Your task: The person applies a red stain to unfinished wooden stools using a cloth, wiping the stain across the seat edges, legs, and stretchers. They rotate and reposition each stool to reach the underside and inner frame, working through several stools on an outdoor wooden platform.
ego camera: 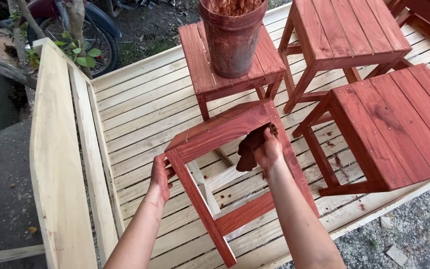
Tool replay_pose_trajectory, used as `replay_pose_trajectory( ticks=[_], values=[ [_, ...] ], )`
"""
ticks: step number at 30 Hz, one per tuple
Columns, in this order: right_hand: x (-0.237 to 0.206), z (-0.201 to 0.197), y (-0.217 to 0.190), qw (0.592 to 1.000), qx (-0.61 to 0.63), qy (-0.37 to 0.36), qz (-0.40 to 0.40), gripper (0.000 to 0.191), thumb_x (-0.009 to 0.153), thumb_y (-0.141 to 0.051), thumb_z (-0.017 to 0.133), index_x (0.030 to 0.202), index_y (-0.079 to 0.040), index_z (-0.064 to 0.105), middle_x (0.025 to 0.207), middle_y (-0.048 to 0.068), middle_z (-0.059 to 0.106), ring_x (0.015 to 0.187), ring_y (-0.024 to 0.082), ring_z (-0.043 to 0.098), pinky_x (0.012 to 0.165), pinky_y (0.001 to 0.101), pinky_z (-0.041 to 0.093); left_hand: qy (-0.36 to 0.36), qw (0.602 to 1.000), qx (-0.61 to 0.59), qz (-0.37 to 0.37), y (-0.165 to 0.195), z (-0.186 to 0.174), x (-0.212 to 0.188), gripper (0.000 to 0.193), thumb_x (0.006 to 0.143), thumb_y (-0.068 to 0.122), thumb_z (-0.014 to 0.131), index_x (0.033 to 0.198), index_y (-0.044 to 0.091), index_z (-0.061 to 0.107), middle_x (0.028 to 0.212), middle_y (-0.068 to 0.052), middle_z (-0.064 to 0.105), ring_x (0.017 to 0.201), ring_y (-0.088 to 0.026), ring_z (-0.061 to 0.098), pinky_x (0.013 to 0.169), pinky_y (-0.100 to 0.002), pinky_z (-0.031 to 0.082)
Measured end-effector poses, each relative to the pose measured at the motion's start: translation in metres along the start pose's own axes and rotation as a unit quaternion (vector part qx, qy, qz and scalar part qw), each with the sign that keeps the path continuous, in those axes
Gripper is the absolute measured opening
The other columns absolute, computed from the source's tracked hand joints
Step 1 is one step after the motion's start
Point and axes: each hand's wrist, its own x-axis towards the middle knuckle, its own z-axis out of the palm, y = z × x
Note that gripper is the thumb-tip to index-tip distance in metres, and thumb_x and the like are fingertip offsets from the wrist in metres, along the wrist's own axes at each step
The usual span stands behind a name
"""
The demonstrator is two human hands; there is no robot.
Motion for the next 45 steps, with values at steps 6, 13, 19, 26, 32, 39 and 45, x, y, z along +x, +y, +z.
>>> replay_pose_trajectory(
  ticks=[6, 13, 19, 26, 32, 39, 45],
  values=[
    [0.014, 0.001, 0.001, 0.996, -0.076, 0.028, -0.036, 0.038, 0.11, -0.031, 0.044, 0.136, -0.005, 0.054, 0.132, 0.01, 0.063, 0.117, 0.027, 0.063, 0.106, 0.046, 0.048, -0.036, 0.999, 0.006, -0.028, 0.015, 0.005, -0.007, 0.101, 0.082, 0.081, 0.026, 0.154, 0.013, 0.045, 0.152, -0.016, 0.053, 0.144, -0.033, 0.041, 0.119, -0.061, 0.009],
    [-0.059, 0.013, -0.01, 0.988, -0.139, 0.004, -0.072, 0.036, 0.108, -0.028, 0.046, 0.137, -0.008, 0.051, 0.125, 0.009, 0.065, 0.112, 0.027, 0.067, 0.097, 0.0462, 0.054, -0.038, 0.999, 0.021, -0.027, 0.009, 0.004, -0.003, 0.103, 0.079, 0.082, 0.027, 0.154, 0.013, 0.044, 0.151, -0.016, 0.054, 0.142, -0.031, 0.042, 0.119, -0.06, 0.012],
    [-0.028, 0.002, -0.005, 0.989, -0.129, 0.052, -0.05, 0.032, 0.105, -0.014, 0.049, 0.134, -0.007, 0.057, 0.119, 0.009, 0.069, 0.105, 0.027, 0.069, 0.091, 0.0466, 0.059, -0.035, 0.999, 0.016, -0.03, 0.01, 0.006, -0.005, 0.1, 0.08, 0.081, 0.03, 0.154, 0.015, 0.044, 0.154, -0.015, 0.051, 0.141, -0.031, 0.043, 0.118, -0.059, 0.015],
    [0.017, -0.001, -0.007, 0.972, -0.214, 0.078, -0.056, 0.021, 0.101, -0.005, 0.052, 0.12, -0.013, 0.06, 0.112, 0.007, 0.066, 0.097, 0.023, 0.066, 0.075, 0.0442, 0.057, -0.036, 0.999, 0.005, -0.026, 0.009, 0.012, -0.004, 0.096, 0.079, 0.08, 0.03, 0.157, 0.023, 0.035, 0.159, -0.006, 0.042, 0.141, -0.029, 0.041, 0.118, -0.061, 0.018],
    [-0.016, 0.001, -0.012, 0.961, -0.255, 0.032, -0.102, 0.031, 0.102, -0.004, 0.051, 0.132, -0.004, 0.06, 0.119, 0.009, 0.069, 0.105, 0.025, 0.069, 0.09, 0.0387, 0.059, -0.046, 0.998, 0.029, -0.021, 0.01, 0.007, -0.004, 0.098, 0.081, 0.082, 0.028, 0.157, 0.021, 0.04, 0.159, -0.008, 0.047, 0.14, -0.029, 0.045, 0.116, -0.062, 0.016],
    [-0.075, 0.007, -0.025, 0.977, -0.194, -0.02, -0.087, 0.04, 0.104, -0.009, 0.044, 0.144, -0.008, 0.051, 0.132, 0.011, 0.065, 0.118, 0.028, 0.065, 0.103, 0.0475, 0.053, -0.048, 0.998, 0.022, -0.026, 0.015, 0.014, -0.015, 0.095, 0.078, 0.08, 0.03, 0.16, 0.032, 0.028, 0.168, 0.002, 0.03, 0.149, -0.025, 0.029, 0.116, -0.061, 0.015],
    [-0.032, 0.003, -0.003, 0.998, -0.034, 0.036, -0.03, 0.036, 0.107, -0.009, 0.039, 0.141, -0.008, 0.051, 0.133, 0.012, 0.063, 0.12, 0.032, 0.063, 0.104, 0.0537, 0.053, -0.045, 0.999, 0.025, -0.018, 0.021, 0.016, -0.026, 0.095, 0.078, 0.079, 0.028, 0.163, 0.036, 0.015, 0.172, 0.001, 0.019, 0.154, -0.025, 0.022, 0.114, -0.061, 0.016]
  ],
)
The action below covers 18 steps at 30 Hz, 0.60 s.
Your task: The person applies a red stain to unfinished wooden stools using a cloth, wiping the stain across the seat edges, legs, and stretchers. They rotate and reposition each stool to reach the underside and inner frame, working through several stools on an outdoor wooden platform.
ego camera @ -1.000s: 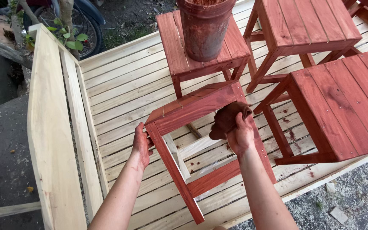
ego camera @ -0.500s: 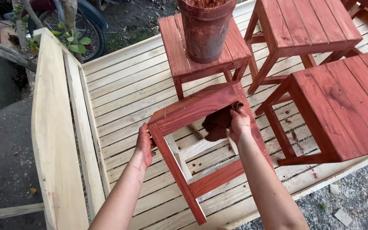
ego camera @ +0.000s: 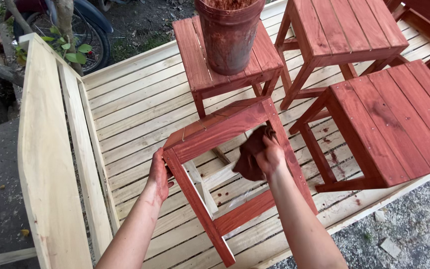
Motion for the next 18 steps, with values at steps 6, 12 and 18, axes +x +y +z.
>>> replay_pose_trajectory(
  ticks=[6, 12, 18],
  values=[
    [0.053, 0.001, 0.007, 0.999, -0.008, -0.018, -0.032, 0.038, 0.103, -0.005, 0.044, 0.14, -0.004, 0.053, 0.136, 0.014, 0.064, 0.121, 0.033, 0.065, 0.102, 0.0472, 0.056, -0.008, 1.0, -0.001, 0.0, -0.004, 0.0, 0.003, 0.096, 0.078, 0.079, 0.03, 0.161, 0.031, 0.025, 0.17, 0.001, 0.027, 0.153, -0.024, 0.026, 0.113, -0.059, 0.019],
    [0.042, -0.003, 0.002, 0.981, -0.167, 0.014, -0.092, 0.037, 0.105, -0.006, 0.055, 0.142, -0.003, 0.058, 0.128, 0.013, 0.066, 0.104, 0.028, 0.068, 0.085, 0.0427, 0.057, -0.013, 1.0, -0.005, -0.006, -0.007, -0.004, 0.014, 0.098, 0.078, 0.081, 0.029, 0.161, 0.028, 0.03, 0.168, -0.001, 0.032, 0.151, -0.026, 0.028, 0.115, -0.06, 0.015],
    [0.002, 0.009, 0.009, 0.994, -0.059, -0.011, -0.088, 0.032, 0.104, -0.005, 0.049, 0.135, -0.005, 0.055, 0.122, 0.012, 0.067, 0.102, 0.027, 0.072, 0.089, 0.0454, 0.063, -0.026, 0.999, -0.033, 0.005, -0.011, -0.006, 0.021, 0.105, 0.084, 0.083, 0.03, 0.164, 0.015, 0.024, 0.165, -0.017, 0.032, 0.15, -0.034, 0.026, 0.123, -0.055, 0.007]
  ],
)
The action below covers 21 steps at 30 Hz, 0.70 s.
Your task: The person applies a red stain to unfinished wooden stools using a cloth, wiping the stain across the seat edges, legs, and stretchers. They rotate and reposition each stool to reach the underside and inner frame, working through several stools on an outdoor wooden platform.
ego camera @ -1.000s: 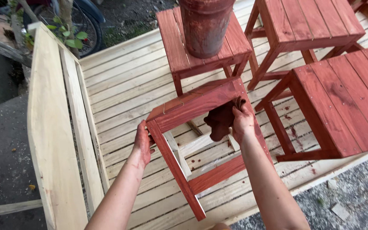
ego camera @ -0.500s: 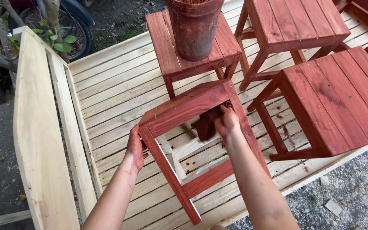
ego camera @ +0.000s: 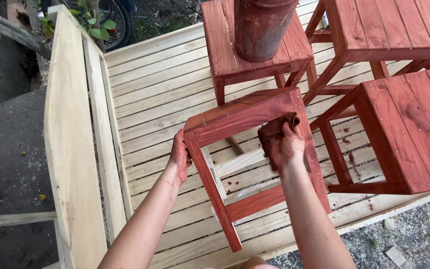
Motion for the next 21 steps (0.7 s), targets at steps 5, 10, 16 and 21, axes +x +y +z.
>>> replay_pose_trajectory(
  ticks=[5, 10, 16, 21],
  values=[
    [-0.013, 0.03, 0.036, 0.986, 0.071, 0.144, 0.043, 0.036, 0.101, 0.002, 0.048, 0.135, -0.006, 0.052, 0.126, 0.018, 0.064, 0.106, 0.033, 0.068, 0.096, 0.0466, 0.062, 0.006, 1.0, 0.002, 0.001, -0.002, 0.001, -0.001, 0.108, 0.076, 0.083, 0.028, 0.161, 0.016, 0.025, 0.155, -0.022, 0.056, 0.149, -0.031, 0.037, 0.123, -0.047, 0.002],
    [-0.048, 0.05, 0.111, 0.992, -0.015, 0.045, 0.116, 0.046, 0.087, 0.013, 0.043, 0.127, -0.009, 0.053, 0.12, 0.013, 0.064, 0.102, 0.033, 0.068, 0.09, 0.0541, 0.06, -0.022, 0.998, -0.053, 0.025, -0.011, -0.004, -0.002, 0.117, 0.082, 0.085, 0.032, 0.162, 0.009, -0.004, 0.163, -0.021, 0.037, 0.155, -0.031, 0.027, 0.125, -0.046, -0.002],
    [-0.063, 0.052, 0.174, 0.977, -0.076, -0.069, 0.19, 0.012, 0.099, -0.003, 0.061, 0.11, 0.002, 0.062, 0.095, 0.016, 0.067, 0.088, 0.028, 0.064, 0.079, 0.0454, 0.053, -0.086, 0.991, -0.077, 0.067, -0.016, -0.009, 0.002, 0.118, 0.078, 0.085, 0.034, 0.163, 0.01, 0.002, 0.164, -0.022, 0.033, 0.152, -0.037, 0.027, 0.124, -0.047, 0.007],
    [-0.062, 0.045, 0.156, 0.946, -0.279, -0.071, 0.152, 0.028, 0.087, -0.002, 0.054, 0.111, -0.002, 0.068, 0.101, 0.011, 0.073, 0.093, 0.026, 0.067, 0.085, 0.0403, 0.054, -0.087, 0.99, -0.103, 0.041, -0.013, -0.013, 0.004, 0.122, 0.081, 0.086, 0.035, 0.161, 0.008, -0.014, 0.168, -0.025, 0.016, 0.158, -0.038, 0.014, 0.125, -0.047, -0.003]
  ],
)
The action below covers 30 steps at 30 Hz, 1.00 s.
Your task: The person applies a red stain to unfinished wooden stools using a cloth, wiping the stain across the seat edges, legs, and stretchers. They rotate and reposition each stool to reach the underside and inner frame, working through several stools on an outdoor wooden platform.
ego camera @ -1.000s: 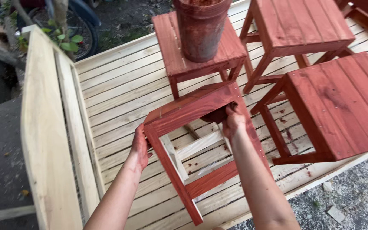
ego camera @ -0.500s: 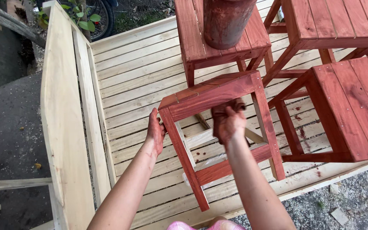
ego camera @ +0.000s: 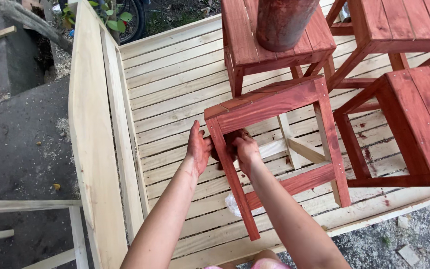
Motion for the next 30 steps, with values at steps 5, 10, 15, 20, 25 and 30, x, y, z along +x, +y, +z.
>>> replay_pose_trajectory(
  ticks=[5, 10, 15, 20, 25, 30],
  values=[
    [-0.025, -0.002, -0.01, 0.846, -0.511, -0.005, -0.151, 0.034, 0.087, -0.004, 0.056, 0.117, -0.002, 0.071, 0.103, 0.02, 0.074, 0.1, 0.034, 0.07, 0.089, 0.0406, 0.056, -0.02, 0.999, 0.025, 0.01, 0.002, 0.0, 0.002, 0.125, 0.078, 0.089, 0.036, 0.162, 0.008, -0.01, 0.167, -0.024, 0.018, 0.157, -0.035, 0.016, 0.125, -0.046, -0.002],
    [0.005, 0.01, -0.023, 0.784, -0.601, -0.028, -0.155, 0.039, 0.083, 0.0, 0.055, 0.12, -0.004, 0.067, 0.113, 0.022, 0.071, 0.109, 0.038, 0.068, 0.091, 0.0423, 0.055, -0.011, 0.998, 0.054, -0.006, 0.003, 0.006, 0.008, 0.12, 0.076, 0.089, 0.029, 0.162, 0.015, -0.012, 0.168, -0.02, 0.023, 0.156, -0.034, 0.015, 0.122, -0.049, -0.005],
    [0.011, -0.004, -0.033, 0.797, -0.585, -0.061, -0.138, 0.046, 0.083, 0.004, 0.05, 0.121, -0.011, 0.072, 0.116, 0.02, 0.072, 0.11, 0.036, 0.068, 0.094, 0.0401, 0.055, -0.043, 0.998, 0.046, 0.019, 0.007, 0.008, 0.016, 0.117, 0.079, 0.09, 0.028, 0.162, 0.017, -0.011, 0.167, -0.024, 0.028, 0.157, -0.037, 0.019, 0.125, -0.049, 0.002],
    [-0.013, -0.033, -0.044, 0.855, -0.508, -0.058, -0.088, 0.034, 0.09, -0.005, 0.056, 0.118, -0.01, 0.073, 0.115, 0.019, 0.075, 0.108, 0.031, 0.071, 0.093, 0.0376, 0.056, -0.026, 0.998, 0.055, -0.014, 0.005, 0.001, 0.019, 0.117, 0.082, 0.09, 0.024, 0.165, 0.017, -0.012, 0.167, -0.023, 0.011, 0.157, -0.042, 0.005, 0.123, -0.054, -0.007],
    [0.001, -0.017, -0.038, 0.861, -0.507, -0.012, -0.04, 0.04, 0.09, -0.01, 0.06, 0.129, -0.012, 0.066, 0.109, 0.016, 0.074, 0.101, 0.027, 0.071, 0.088, 0.0367, 0.055, -0.049, 0.996, 0.074, -0.016, 0.006, -0.002, 0.016, 0.112, 0.081, 0.085, 0.026, 0.161, 0.018, -0.015, 0.165, -0.023, 0.035, 0.157, -0.036, 0.018, 0.124, -0.05, -0.004],
    [0.008, 0.017, -0.032, 0.916, -0.399, 0.03, 0.017, 0.04, 0.093, -0.005, 0.047, 0.124, -0.007, 0.073, 0.107, 0.018, 0.076, 0.09, 0.032, 0.074, 0.077, 0.0434, 0.056, -0.033, 0.995, 0.089, -0.011, 0.008, 0.004, 0.007, 0.103, 0.085, 0.082, 0.027, 0.164, 0.022, 0.003, 0.163, -0.017, 0.04, 0.156, -0.033, 0.023, 0.124, -0.05, 0.002]
  ],
)
